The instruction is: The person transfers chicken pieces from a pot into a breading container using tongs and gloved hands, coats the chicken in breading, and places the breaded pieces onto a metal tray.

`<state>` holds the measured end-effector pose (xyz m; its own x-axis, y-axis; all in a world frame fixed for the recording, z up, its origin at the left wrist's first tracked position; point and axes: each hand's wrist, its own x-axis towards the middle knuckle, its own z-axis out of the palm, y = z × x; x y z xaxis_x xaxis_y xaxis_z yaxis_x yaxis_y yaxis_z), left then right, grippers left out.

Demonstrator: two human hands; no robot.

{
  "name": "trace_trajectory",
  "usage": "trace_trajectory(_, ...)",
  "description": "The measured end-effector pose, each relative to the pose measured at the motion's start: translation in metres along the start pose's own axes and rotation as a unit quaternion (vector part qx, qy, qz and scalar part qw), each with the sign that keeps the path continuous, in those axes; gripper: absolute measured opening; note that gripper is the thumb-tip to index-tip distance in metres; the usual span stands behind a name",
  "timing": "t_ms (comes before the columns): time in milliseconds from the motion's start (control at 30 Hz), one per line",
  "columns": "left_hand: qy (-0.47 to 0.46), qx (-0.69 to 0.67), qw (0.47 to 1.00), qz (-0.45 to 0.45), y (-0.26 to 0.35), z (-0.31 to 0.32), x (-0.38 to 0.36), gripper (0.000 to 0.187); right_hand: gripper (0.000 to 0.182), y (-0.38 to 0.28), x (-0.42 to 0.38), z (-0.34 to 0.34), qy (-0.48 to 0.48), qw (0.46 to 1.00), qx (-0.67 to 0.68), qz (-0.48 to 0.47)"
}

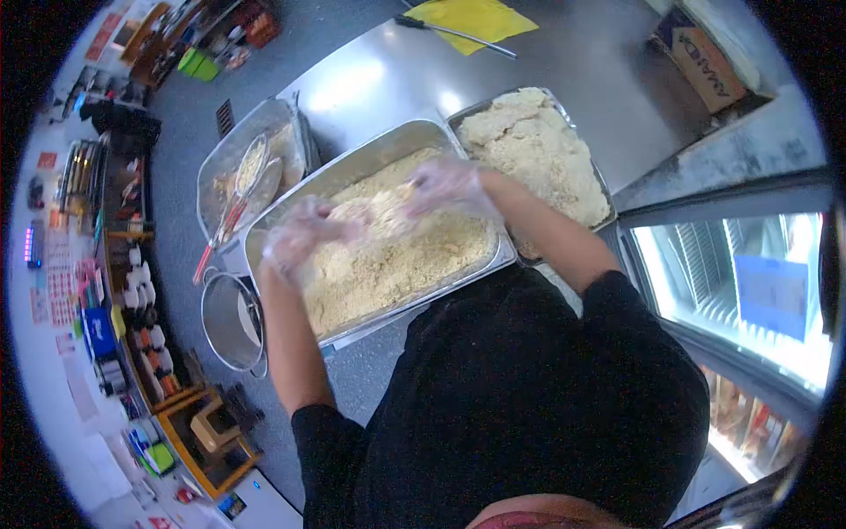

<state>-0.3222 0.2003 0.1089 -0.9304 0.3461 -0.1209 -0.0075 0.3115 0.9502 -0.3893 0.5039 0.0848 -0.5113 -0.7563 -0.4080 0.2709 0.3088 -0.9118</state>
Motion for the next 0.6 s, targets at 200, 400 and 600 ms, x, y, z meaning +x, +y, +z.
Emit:
trace_trajectory(200,0.056,0.237,0.956,-0.162,0.066,0.092,0.072,0.067,0.072,-0.012,-0.058,-0.071,0.134,0.953,-0.273,-0.021)
trace_trajectory(400,-0.002,0.323,0.944,-0.063,0.077,0.166,0.156,0.055,0.054,0.015,-0.092,-0.161,0.137,0.905,-0.402,-0.02)
trace_trajectory(600,0.01,0.514,0.858,0.012,0.056,0.239,0.196,0.034,0.028,0.07,-0.101,-0.19,0.248,0.806,-0.537,-0.038)
